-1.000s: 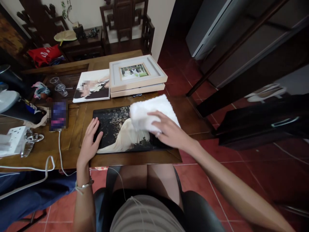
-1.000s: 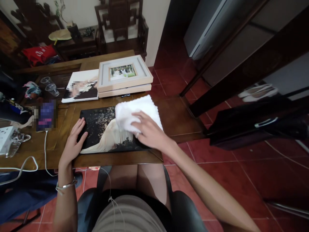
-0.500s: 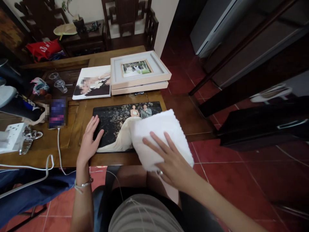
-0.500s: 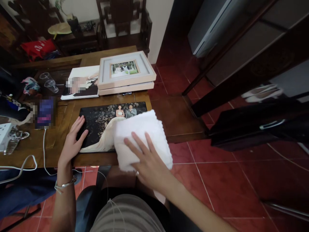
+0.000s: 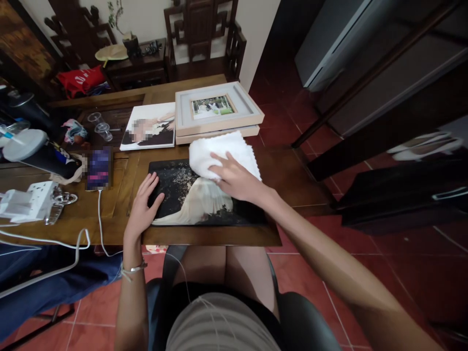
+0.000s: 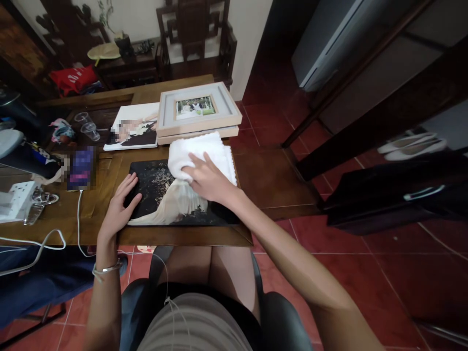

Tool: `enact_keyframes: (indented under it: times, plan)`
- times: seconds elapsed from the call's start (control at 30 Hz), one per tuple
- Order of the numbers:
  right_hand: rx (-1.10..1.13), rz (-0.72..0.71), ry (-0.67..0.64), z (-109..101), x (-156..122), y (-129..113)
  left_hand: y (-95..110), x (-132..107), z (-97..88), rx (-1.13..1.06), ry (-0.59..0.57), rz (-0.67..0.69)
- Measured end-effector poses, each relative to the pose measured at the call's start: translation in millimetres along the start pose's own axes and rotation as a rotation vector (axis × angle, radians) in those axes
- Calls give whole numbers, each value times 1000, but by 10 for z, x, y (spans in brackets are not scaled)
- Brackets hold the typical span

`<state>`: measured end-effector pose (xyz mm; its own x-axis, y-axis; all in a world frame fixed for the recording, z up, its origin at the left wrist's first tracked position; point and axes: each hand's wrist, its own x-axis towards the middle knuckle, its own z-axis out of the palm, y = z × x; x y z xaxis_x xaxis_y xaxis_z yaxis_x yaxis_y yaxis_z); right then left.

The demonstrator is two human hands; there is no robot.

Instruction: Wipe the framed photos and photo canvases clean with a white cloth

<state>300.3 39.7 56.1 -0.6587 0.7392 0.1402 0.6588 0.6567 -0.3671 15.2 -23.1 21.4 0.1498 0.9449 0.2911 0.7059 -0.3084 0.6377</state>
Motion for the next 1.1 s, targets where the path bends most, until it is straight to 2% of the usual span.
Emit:
enact_keyframes:
  times: [0.07, 0.13, 0.27, 0.37, 0.47, 0.57, 0.73, 0.83, 0.9, 0.97, 1.1]
  plan:
    - [-67, 58, 46, 89, 96, -20, 0, -2, 1, -1, 0, -3]
    - [-123, 71, 77, 201, 34, -156, 5, -5, 2, -3, 1, -10]
    - [-149, -35, 93, 388, -435, -631, 19, -11, 6, -2, -5, -18]
    - [-93, -140, 88, 378, -814, -972, 26, -12, 6, 4, -17, -18]
    - [42, -191, 27, 234, -956, -1107, 32, -11, 4, 7, -23, -23]
    - [130, -213, -5, 91, -777, -950, 35, -10, 2, 11, -26, -23]
    - [109, -131, 1, 53, -45, -359, 15, -16, 1, 6, -26, -8]
    - [68, -58, -21, 44, 325, -151, 0, -19, 1, 4, -27, 3]
    - [23, -4, -32, 43, 432, -156, -3, -20, 1, 0, -24, 2]
    - [-27, 42, -31, 82, 406, -274, -1, -19, 2, -9, -24, -3]
    - [-67, 22, -37, 288, 20, -734, 9, -21, 4, -23, -24, -15]
